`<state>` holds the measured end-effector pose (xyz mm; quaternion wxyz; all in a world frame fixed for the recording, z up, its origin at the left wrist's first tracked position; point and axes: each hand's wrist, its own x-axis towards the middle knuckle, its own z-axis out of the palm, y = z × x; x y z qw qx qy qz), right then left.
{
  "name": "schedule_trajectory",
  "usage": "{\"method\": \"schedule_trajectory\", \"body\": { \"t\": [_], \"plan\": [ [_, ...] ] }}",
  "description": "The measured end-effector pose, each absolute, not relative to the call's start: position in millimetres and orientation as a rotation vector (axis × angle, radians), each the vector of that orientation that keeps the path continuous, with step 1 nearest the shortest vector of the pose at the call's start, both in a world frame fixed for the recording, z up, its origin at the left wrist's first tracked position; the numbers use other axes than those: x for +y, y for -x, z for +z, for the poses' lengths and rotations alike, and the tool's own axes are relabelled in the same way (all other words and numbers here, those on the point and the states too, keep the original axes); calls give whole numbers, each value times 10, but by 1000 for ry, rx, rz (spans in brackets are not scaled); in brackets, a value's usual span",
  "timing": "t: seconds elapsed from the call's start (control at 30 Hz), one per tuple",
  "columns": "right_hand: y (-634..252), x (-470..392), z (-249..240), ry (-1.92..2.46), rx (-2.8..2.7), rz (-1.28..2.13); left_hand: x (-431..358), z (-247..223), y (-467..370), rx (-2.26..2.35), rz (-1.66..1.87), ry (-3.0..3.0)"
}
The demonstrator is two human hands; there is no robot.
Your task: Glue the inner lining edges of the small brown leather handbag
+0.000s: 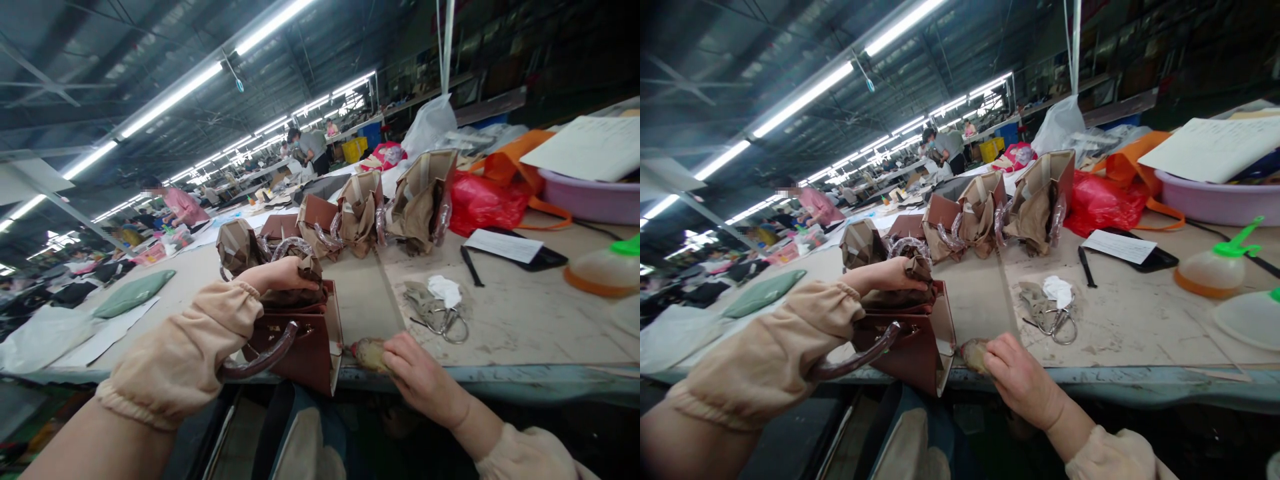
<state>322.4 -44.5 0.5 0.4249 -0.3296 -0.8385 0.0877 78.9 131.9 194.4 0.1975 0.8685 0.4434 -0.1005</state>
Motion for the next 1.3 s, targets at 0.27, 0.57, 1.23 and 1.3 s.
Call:
{"method": "schedule_trajectory", "body": {
  "t": [0.27, 0.57, 1.23, 1.3],
  "plan": [
    [-3241, -369, 79, 826, -2060, 174, 1395, 1892, -776, 1196, -286, -2458],
    [-3307, -206, 228, 796, -1989, 24, 1452, 1838, -791, 1270, -293, -2450],
    [-3328, -210, 131, 825, -2006, 236, 1494, 1782, -784, 1257, -241, -2421],
    [-3342, -139, 169, 813, -1946, 170, 1489, 1787, -785, 1236, -255, -2438]
  ]
}}
